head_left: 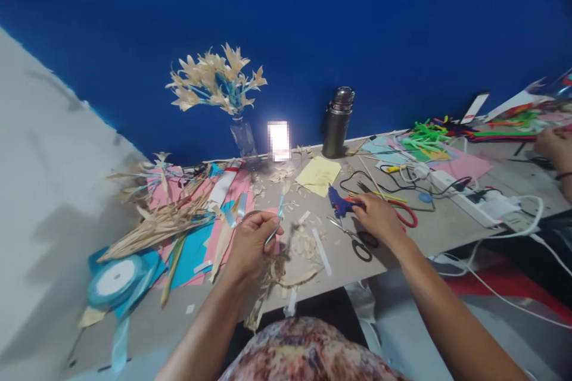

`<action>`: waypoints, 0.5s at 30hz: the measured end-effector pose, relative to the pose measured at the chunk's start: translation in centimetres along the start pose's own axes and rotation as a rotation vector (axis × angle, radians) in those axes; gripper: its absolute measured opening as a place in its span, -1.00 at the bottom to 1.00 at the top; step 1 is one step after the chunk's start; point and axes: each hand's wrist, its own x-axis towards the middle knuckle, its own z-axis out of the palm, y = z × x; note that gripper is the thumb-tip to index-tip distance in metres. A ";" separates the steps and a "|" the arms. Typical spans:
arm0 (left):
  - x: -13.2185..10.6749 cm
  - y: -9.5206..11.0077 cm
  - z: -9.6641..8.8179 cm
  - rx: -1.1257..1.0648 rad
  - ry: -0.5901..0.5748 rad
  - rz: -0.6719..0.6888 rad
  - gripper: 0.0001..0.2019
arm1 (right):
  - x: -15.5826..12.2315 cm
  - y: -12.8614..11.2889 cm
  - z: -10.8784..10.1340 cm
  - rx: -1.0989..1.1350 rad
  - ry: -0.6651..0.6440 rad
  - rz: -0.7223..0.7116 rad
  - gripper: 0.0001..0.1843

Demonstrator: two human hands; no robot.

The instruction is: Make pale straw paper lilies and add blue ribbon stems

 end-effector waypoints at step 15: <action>7.0 1.4 1.6 0.104 -0.073 -0.028 -0.66 | 2.7 1.0 0.7 -0.216 -0.093 -0.260 -0.65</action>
